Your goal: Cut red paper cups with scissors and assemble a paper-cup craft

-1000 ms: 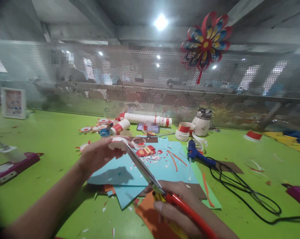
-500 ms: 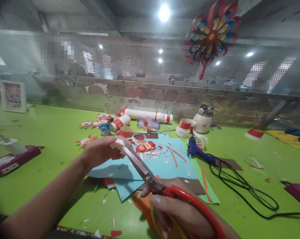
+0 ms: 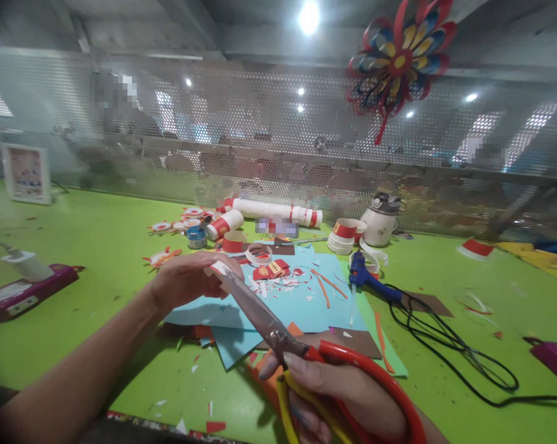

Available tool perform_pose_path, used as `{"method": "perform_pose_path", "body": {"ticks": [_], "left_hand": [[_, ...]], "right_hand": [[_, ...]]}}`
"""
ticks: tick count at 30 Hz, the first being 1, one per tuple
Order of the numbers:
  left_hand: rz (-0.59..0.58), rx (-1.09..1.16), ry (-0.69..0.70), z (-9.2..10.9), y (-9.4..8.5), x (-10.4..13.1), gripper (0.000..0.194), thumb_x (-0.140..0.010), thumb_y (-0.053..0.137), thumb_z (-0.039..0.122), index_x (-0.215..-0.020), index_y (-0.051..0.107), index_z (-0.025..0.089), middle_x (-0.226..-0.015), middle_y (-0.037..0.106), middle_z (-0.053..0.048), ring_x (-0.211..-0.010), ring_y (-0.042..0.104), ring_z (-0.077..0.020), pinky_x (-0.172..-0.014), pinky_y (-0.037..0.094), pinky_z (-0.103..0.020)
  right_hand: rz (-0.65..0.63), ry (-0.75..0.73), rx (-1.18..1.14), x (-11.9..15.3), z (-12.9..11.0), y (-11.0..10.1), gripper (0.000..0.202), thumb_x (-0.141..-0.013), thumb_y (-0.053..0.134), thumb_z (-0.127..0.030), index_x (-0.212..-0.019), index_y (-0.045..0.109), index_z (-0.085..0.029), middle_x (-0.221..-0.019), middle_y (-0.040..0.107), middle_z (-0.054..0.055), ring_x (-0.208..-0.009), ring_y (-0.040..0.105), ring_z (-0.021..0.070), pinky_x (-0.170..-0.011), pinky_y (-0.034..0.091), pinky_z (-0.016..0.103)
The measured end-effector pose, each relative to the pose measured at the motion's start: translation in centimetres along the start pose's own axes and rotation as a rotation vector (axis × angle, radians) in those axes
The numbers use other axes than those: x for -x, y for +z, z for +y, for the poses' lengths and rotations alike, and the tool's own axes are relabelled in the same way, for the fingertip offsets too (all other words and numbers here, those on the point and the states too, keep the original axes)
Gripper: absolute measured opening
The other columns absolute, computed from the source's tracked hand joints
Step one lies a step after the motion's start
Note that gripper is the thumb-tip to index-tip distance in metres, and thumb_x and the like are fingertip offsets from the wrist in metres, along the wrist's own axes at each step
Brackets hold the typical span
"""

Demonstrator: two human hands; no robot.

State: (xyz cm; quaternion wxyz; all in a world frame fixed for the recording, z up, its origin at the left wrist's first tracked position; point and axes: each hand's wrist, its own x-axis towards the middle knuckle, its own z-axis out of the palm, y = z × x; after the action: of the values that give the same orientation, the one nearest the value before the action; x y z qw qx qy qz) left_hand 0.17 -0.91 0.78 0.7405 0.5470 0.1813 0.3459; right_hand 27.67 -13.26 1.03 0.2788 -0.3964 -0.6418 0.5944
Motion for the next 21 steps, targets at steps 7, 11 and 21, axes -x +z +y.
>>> {"method": "perform_pose_path", "body": {"ticks": [7,11,21], "left_hand": [[-0.035,0.046,0.003,0.0,0.1,0.1,0.028,-0.074,0.064,0.036,-0.084,0.07,0.011,-0.074,0.062,-0.008,-0.063,0.053,-0.0144,-0.059,0.043,-0.027],[-0.037,0.044,-0.018,-0.1,0.1,0.1,0.03,-0.076,0.062,0.037,-0.085,0.07,0.01,-0.076,0.064,-0.009,-0.065,0.056,-0.0155,-0.059,0.043,-0.027],[-0.041,0.006,-0.024,-0.3,-0.1,-0.1,0.034,-0.079,0.059,0.04,-0.087,0.069,0.009,-0.068,0.064,-0.009,-0.061,0.058,-0.0157,-0.054,0.041,-0.025]], "right_hand": [[-0.035,0.043,-0.09,0.1,1.1,0.6,0.032,-0.095,0.053,-0.039,-0.115,0.059,-0.014,-0.093,0.066,0.004,-0.07,0.064,0.0136,-0.062,0.055,0.029],[-0.04,0.063,-0.115,-0.2,1.1,0.9,0.042,-0.095,0.045,-0.049,-0.106,0.064,-0.014,-0.048,0.043,-0.007,-0.035,0.04,0.0057,-0.04,0.04,0.018],[0.01,0.061,-0.09,-0.3,0.2,1.0,0.038,-0.09,0.054,-0.048,-0.104,0.069,-0.017,-0.051,0.048,-0.003,-0.043,0.048,0.0093,-0.044,0.042,0.02]]}}
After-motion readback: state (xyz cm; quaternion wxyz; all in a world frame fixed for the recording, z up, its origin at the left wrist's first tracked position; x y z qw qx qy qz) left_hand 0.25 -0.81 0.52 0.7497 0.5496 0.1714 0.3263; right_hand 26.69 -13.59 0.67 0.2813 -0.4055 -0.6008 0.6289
